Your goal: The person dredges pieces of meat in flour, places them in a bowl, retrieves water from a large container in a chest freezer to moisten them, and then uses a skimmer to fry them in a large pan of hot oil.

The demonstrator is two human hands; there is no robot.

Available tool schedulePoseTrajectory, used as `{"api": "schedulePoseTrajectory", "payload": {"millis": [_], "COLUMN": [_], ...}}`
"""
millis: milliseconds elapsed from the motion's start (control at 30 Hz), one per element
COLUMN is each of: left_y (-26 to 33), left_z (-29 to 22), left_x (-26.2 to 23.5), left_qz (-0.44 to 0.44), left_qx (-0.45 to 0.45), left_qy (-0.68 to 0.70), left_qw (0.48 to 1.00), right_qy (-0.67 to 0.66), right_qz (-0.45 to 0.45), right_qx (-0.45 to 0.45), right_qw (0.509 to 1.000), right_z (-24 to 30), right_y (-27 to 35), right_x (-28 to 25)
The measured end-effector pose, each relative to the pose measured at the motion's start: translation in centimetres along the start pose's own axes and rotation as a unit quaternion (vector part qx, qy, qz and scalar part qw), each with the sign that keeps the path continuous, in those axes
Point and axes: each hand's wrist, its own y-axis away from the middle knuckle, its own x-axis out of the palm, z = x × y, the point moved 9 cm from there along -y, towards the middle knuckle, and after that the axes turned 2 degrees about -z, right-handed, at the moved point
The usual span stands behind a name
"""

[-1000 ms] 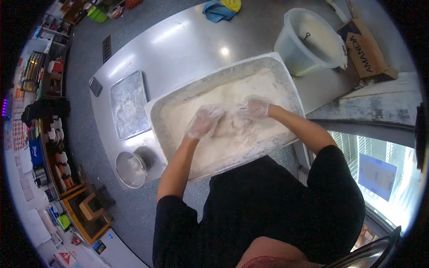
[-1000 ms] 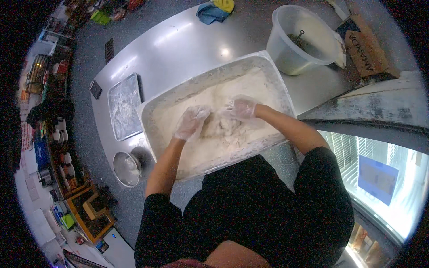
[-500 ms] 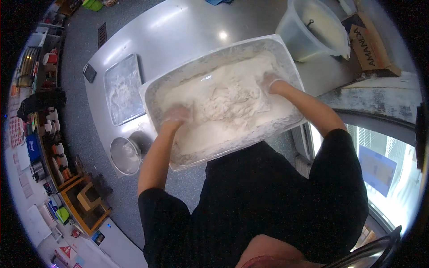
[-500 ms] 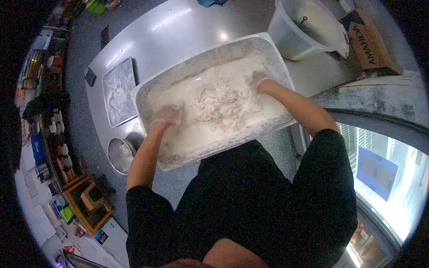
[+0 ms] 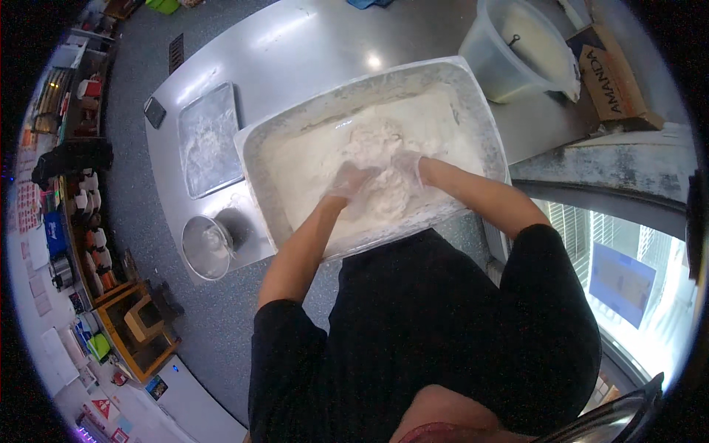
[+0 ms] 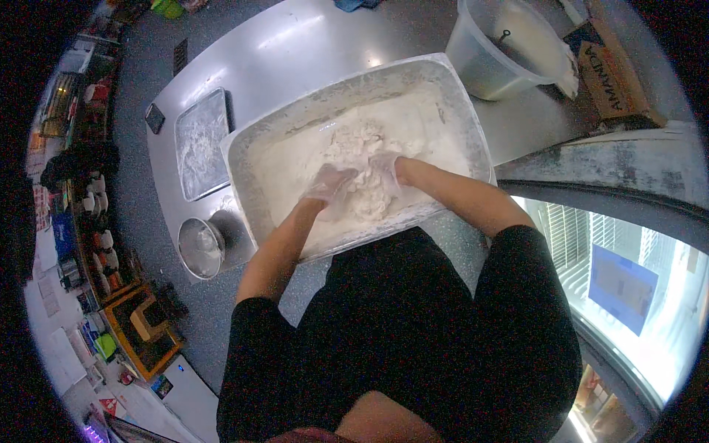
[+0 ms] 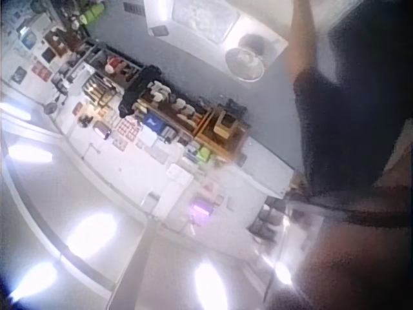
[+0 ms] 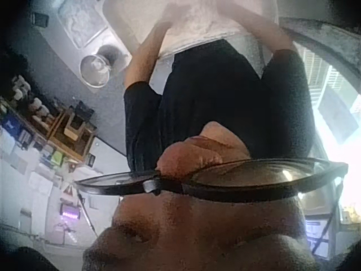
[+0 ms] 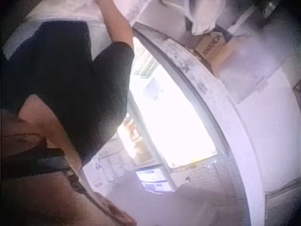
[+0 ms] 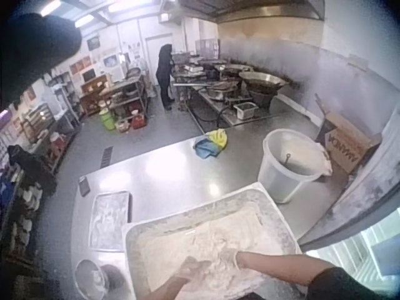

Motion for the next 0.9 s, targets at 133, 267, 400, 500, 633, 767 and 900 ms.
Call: {"api": "schedulePoseTrajectory", "payload": {"millis": [133,267,400,500,633,767,900], "left_y": [0.3,-0.6,1.2,0.8,-2.5,-3.6,-1.9], "left_z": [2.4,0.0,-5.7,-5.0,0.4,2.3,1.7], "left_x": [-2.4,-4.5,-9.9,-10.4,-10.3,-5.4,-4.5], "left_qz": [-0.040,-0.018,0.015,0.002,-0.132,-0.062,0.109], "left_qx": [0.006,0.056,-0.113,0.017,-0.002,-0.126,-0.082], "left_qy": [-0.037,-0.228,-0.028,0.018,0.085,0.127,0.158], "left_qw": [0.998,0.972,0.993,1.000,0.988,0.982,0.978], "right_qy": [0.056,0.572,0.702,0.688,0.530,0.484,0.533], "right_qz": [-0.055,-0.183,-0.079,-0.083,-0.203,-0.054,-0.148], "right_qx": [-0.071,-0.173,-0.169,-0.296,-0.216,-0.237,-0.187], "right_qw": [0.994,0.781,0.687,0.658,0.794,0.841,0.812], "right_z": [4.7,10.1,13.6,11.0,13.4,12.2,10.9], "right_y": [2.4,4.7,12.6,8.4,4.2,2.2,2.7], "right_x": [1.8,2.7,9.2,1.9,-3.9,2.5,-1.8]}}
